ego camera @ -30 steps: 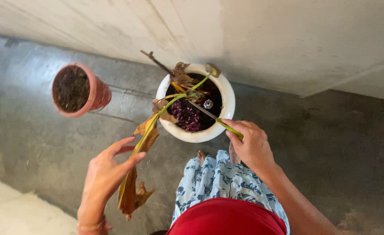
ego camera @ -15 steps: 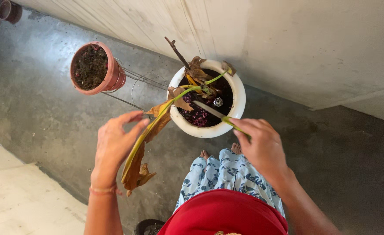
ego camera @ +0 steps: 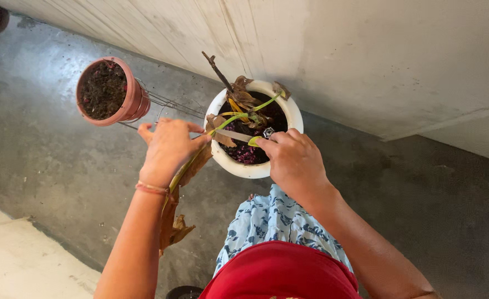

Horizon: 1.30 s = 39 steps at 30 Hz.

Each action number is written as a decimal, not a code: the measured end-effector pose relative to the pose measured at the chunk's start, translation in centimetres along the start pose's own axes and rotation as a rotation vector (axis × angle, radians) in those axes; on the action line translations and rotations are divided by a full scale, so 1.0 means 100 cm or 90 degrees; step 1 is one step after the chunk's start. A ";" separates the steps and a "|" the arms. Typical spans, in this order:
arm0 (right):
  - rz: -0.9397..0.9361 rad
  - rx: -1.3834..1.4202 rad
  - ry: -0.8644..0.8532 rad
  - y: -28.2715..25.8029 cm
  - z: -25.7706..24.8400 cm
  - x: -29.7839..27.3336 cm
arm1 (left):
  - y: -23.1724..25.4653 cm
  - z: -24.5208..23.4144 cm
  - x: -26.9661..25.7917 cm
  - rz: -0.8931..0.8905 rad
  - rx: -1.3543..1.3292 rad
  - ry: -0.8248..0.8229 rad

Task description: The person trims dried leaves from a plant using a knife, clears debris from the soil by hand, and pours a bag of compost into the pot.

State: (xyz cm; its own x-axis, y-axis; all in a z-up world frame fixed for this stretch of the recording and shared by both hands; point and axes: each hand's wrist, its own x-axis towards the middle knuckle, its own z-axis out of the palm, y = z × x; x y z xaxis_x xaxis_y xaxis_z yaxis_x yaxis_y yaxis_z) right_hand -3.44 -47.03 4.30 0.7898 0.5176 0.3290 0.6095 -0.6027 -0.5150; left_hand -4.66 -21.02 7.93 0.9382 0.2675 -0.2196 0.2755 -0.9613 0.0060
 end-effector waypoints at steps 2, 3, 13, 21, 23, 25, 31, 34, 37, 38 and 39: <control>0.004 -0.006 -0.016 0.001 0.001 0.000 | -0.001 0.007 0.008 -0.026 -0.054 -0.056; -0.001 -0.018 -0.026 0.001 0.001 -0.001 | -0.002 0.011 0.011 -0.053 -0.108 -0.112; 0.013 -0.094 -0.066 -0.003 0.000 -0.003 | 0.006 0.039 -0.007 0.029 -0.116 0.087; 0.021 -0.097 -0.094 -0.003 0.002 0.001 | 0.011 0.034 -0.016 0.101 -0.075 0.147; 0.017 -0.103 -0.096 -0.003 0.004 0.000 | 0.010 0.032 -0.016 0.114 -0.069 0.150; 0.022 -0.086 -0.093 -0.005 0.004 -0.002 | 0.009 0.032 -0.018 0.125 -0.062 0.154; 0.030 -0.081 -0.107 -0.010 0.007 -0.006 | 0.003 0.034 -0.020 0.170 0.049 0.173; 0.027 -0.076 -0.137 -0.011 0.011 -0.007 | 0.000 0.033 -0.024 0.206 0.117 0.188; 0.042 -0.037 -0.138 -0.009 0.016 -0.017 | -0.007 0.031 -0.027 0.252 0.120 0.202; 0.045 -0.038 -0.136 -0.006 0.018 -0.021 | -0.009 0.030 -0.027 0.251 0.103 0.212; 0.070 -0.042 -0.146 -0.001 0.021 -0.025 | -0.010 0.029 -0.027 0.251 0.086 0.223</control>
State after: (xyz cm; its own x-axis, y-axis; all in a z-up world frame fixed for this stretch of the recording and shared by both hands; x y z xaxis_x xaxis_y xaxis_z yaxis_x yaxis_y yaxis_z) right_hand -5.58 -46.99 1.84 0.8203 0.5662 0.0812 0.5295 -0.6981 -0.4820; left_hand -8.10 -21.00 5.65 0.9849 -0.1318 0.1118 -0.1197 -0.9868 -0.1088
